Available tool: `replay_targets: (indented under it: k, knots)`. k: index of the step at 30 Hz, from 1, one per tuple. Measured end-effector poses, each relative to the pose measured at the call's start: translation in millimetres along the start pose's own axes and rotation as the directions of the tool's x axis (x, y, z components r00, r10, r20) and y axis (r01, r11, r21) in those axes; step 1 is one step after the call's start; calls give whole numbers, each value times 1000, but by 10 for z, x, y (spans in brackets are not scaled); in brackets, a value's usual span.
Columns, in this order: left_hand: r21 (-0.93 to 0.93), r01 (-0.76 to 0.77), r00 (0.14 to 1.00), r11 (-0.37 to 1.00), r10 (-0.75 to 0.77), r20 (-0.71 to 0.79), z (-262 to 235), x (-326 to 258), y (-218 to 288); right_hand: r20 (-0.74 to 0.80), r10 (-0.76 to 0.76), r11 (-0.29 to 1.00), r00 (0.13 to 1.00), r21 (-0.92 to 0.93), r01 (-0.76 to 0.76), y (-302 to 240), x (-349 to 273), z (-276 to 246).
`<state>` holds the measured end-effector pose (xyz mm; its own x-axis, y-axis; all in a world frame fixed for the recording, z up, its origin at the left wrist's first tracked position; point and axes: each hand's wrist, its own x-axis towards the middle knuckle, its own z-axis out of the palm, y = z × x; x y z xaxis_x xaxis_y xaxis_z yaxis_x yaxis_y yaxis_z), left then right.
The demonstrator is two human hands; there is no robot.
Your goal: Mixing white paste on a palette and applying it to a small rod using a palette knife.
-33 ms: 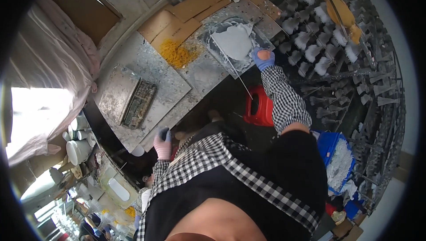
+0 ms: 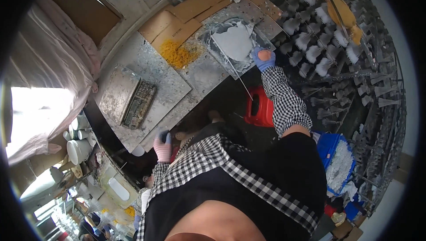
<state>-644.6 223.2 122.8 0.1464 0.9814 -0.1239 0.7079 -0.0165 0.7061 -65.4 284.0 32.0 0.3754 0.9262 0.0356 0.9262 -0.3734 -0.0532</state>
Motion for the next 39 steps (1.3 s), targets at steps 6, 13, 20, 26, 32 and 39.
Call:
replay_targets:
  k: [6,13,20,26,32,39]
  knots:
    - [-111,214,977,970,-215,3,-11,-331,-382,16,-90,994,996,-62,91,173,48,608]
    - [-184,223,968,957,-241,-77,44,-622,-496,-67,-149,989,987,-16,148,-56,108,170]
    - [-171,206,957,963,-235,-169,192,-672,-554,-197,-52,994,979,80,69,-215,82,29]
    - [-156,169,958,973,-199,-207,136,-608,-311,-32,-142,990,989,-24,142,-250,269,415]
    - [-223,235,932,946,-284,-223,127,-720,-359,-282,-211,950,936,166,264,-349,256,73]
    - [-330,242,930,912,-315,-189,195,-583,-257,35,-77,997,996,-14,78,-256,204,460]
